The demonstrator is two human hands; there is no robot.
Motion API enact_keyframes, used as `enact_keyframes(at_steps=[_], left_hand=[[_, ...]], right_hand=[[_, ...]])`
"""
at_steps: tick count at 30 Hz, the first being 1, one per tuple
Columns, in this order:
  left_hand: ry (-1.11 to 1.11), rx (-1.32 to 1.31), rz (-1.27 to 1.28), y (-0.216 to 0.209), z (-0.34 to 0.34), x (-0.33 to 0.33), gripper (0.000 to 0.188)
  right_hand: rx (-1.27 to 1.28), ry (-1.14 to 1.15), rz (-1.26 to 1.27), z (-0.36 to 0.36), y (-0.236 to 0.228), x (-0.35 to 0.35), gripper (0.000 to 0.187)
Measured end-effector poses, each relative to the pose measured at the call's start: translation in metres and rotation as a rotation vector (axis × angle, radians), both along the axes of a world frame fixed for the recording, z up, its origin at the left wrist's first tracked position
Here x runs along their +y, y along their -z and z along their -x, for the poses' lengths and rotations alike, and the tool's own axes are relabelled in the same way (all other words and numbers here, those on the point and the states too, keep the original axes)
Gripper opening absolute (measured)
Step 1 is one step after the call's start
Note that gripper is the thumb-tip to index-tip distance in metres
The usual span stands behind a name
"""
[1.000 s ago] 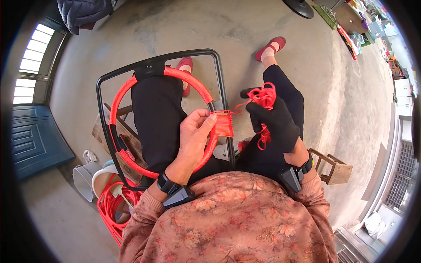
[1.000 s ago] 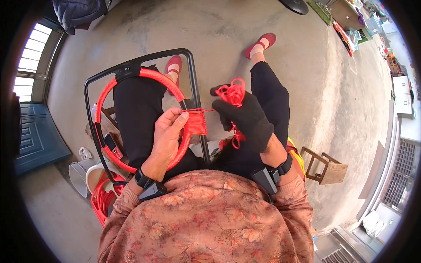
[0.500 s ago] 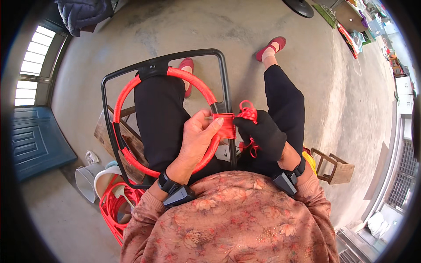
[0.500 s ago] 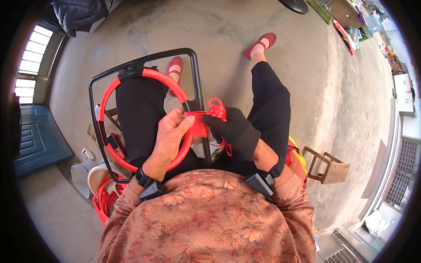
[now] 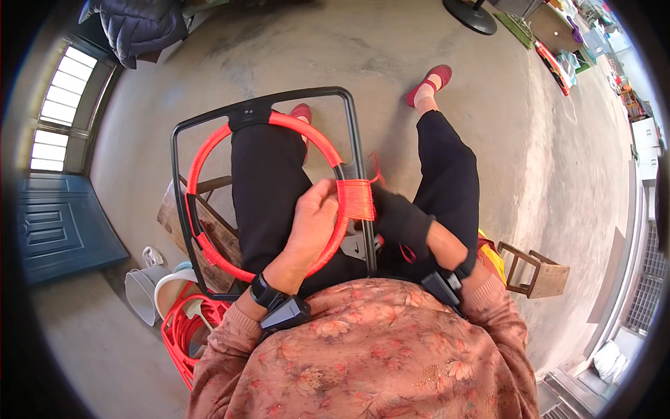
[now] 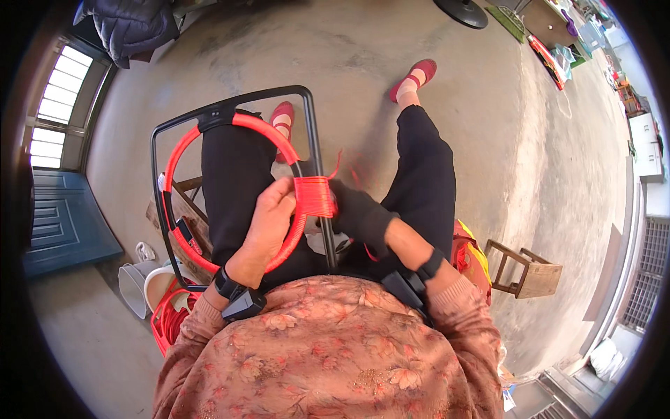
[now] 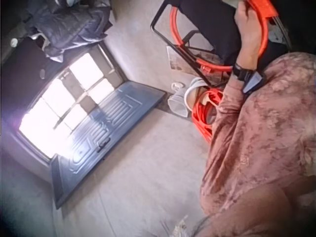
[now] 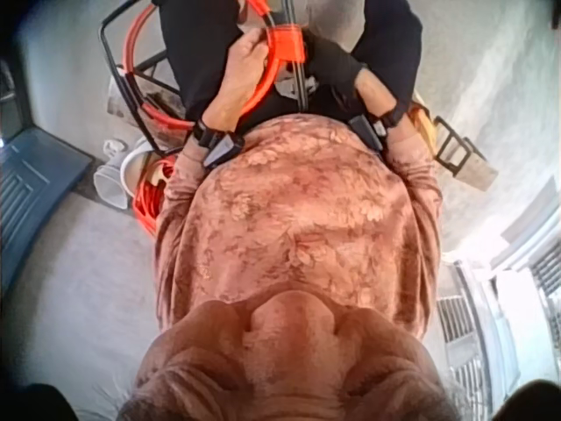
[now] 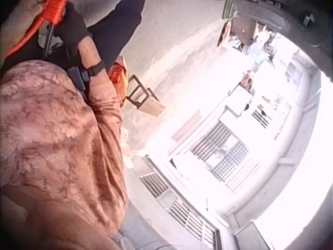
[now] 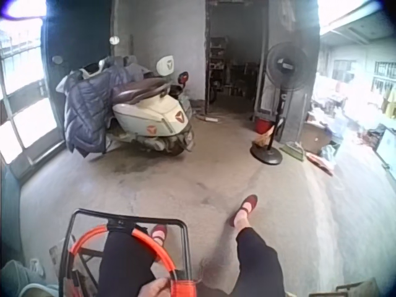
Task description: The person is winding a red plastic ribbon onto a black frame.
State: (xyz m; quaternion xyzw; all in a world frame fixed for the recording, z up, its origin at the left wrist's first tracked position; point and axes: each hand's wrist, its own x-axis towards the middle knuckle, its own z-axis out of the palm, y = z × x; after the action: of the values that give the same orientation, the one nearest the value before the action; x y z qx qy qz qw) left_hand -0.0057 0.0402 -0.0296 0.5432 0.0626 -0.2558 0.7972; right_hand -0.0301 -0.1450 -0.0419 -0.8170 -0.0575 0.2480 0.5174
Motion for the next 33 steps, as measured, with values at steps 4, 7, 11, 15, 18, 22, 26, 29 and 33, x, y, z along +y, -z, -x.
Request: enact_keyframes(at_steps=[4, 7, 11, 15, 18, 22, 26, 29, 33], left_hand=[[0.176, -0.046, -0.250, 0.003, -0.001, -0.003, 0.017], [0.025, -0.272, -0.419, 0.005, 0.003, -0.004, 0.010], [-0.244, -0.622, -0.616, -0.002, 0.005, -0.006, 0.006], [-0.315, -1.033, -0.704, -0.017, 0.005, -0.004, 0.006], [-0.200, -1.105, -0.650, -0.018, 0.009, -0.002, 0.009], [-0.298, -1.052, -0.548, -0.022, 0.006, -0.006, 0.017], [-0.166, -0.501, -0.440, -0.017, 0.004, 0.000, 0.019], [-0.096, -0.392, -0.379, -0.011, 0.000, 0.003, 0.018], [-0.069, -0.278, -0.301, -0.013, -0.001, 0.006, 0.018]], right_hand=[[-0.002, 0.020, -0.193, -0.031, 0.014, -0.001, 0.060], [-0.004, 0.166, -0.265, -0.034, 0.011, -0.012, 0.059], [-0.168, 0.489, -0.296, -0.036, 0.008, -0.022, 0.057], [-0.625, 0.509, -0.129, -0.028, -0.022, -0.006, 0.052], [-0.969, 0.187, 0.100, -0.038, -0.037, 0.017, 0.046], [-0.627, 0.323, -0.295, -0.030, -0.041, 0.014, 0.035], [-0.635, 0.568, -0.178, -0.022, -0.054, -0.032, 0.025], [-0.383, 0.238, 0.222, -0.009, -0.058, -0.075, 0.031], [-0.389, 0.473, 0.610, 0.010, -0.024, -0.140, 0.030]])
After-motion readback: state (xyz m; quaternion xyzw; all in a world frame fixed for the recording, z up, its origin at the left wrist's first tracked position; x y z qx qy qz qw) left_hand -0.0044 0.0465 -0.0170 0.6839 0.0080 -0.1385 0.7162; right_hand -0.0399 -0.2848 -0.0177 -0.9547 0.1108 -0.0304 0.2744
